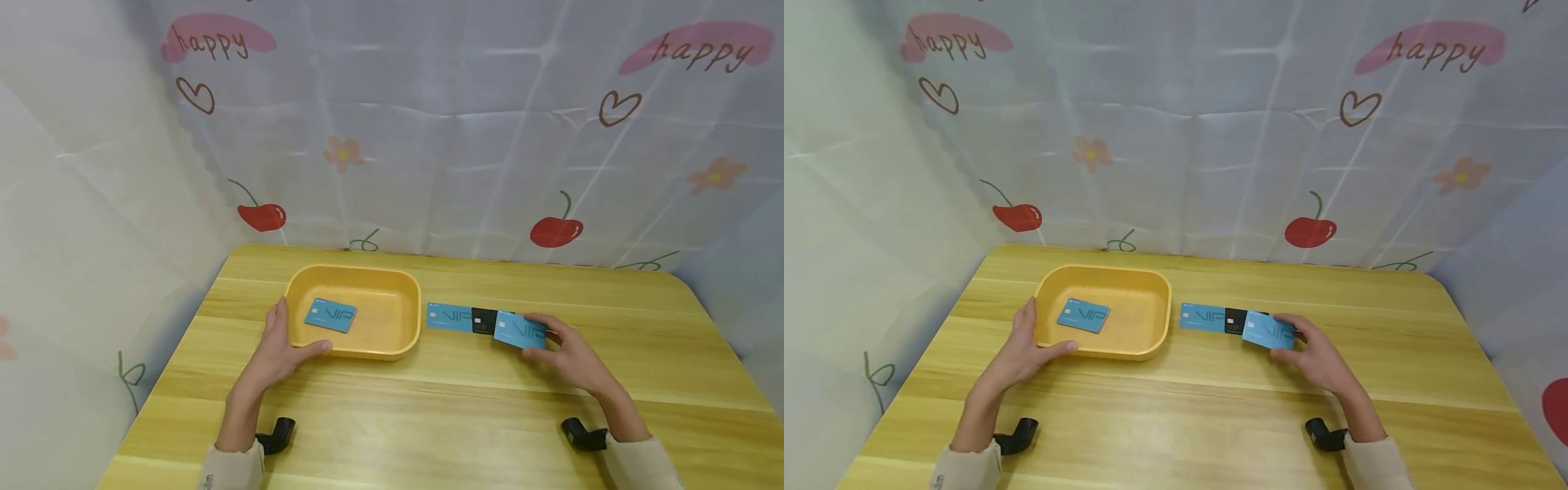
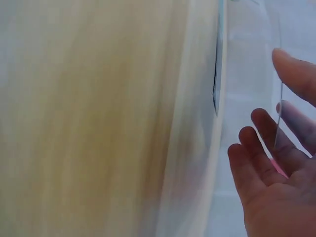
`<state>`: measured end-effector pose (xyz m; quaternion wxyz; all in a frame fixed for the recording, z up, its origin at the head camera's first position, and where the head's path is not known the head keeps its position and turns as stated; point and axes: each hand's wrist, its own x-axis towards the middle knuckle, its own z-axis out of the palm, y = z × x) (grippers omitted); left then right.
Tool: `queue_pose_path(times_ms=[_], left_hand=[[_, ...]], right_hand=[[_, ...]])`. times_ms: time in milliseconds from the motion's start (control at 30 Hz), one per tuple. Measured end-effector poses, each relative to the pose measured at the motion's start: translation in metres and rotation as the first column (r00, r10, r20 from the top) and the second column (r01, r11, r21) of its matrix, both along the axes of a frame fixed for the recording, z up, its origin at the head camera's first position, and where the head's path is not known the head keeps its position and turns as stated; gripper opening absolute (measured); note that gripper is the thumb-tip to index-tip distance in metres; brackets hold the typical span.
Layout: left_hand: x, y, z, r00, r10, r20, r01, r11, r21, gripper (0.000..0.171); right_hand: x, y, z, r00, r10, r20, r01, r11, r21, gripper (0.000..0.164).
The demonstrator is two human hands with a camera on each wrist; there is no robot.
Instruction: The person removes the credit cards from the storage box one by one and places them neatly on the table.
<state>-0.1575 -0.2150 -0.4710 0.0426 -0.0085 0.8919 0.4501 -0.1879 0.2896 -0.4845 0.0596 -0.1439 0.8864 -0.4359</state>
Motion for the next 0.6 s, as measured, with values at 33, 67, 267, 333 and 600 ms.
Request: queue_pose_path(times_ms=[33, 67, 267, 333, 600], left_hand=[[0.0, 0.0, 0.0, 1.0, 0.0, -0.001, 0.0, 1.0, 0.002, 0.13], [0.0, 0.0, 0.001, 1.0, 0.0, -0.002, 0.0, 1.0, 0.002, 0.13], [0.0, 0.0, 0.001, 1.0, 0.001, 0.007, -0.001, 1.0, -0.004, 0.131], [0.0, 0.0, 0.001, 1.0, 0.002, 0.009, -0.002, 1.0, -0.006, 0.131], [-0.001, 0.0, 0.002, 1.0, 0.004, 0.025, -0.004, 1.0, -0.015, 0.131]], right_hand=[[-0.001, 0.004, -0.001, 1.0, -0.008, 0.011, 0.008, 1.0, -0.003, 0.061], [-0.002, 0.007, -0.003, 1.0, -0.016, 0.018, 0.016, 1.0, -0.004, 0.061], [-0.006, 0.021, -0.008, 0.998, -0.015, 0.055, 0.015, 1.0, -0.013, 0.062], [-0.007, 0.023, -0.008, 0.998, 0.001, 0.064, 0.0, 1.0, -0.008, 0.062], [-0.011, 0.034, -0.001, 0.996, 0.028, 0.081, -0.032, 0.998, 0.055, 0.061]])
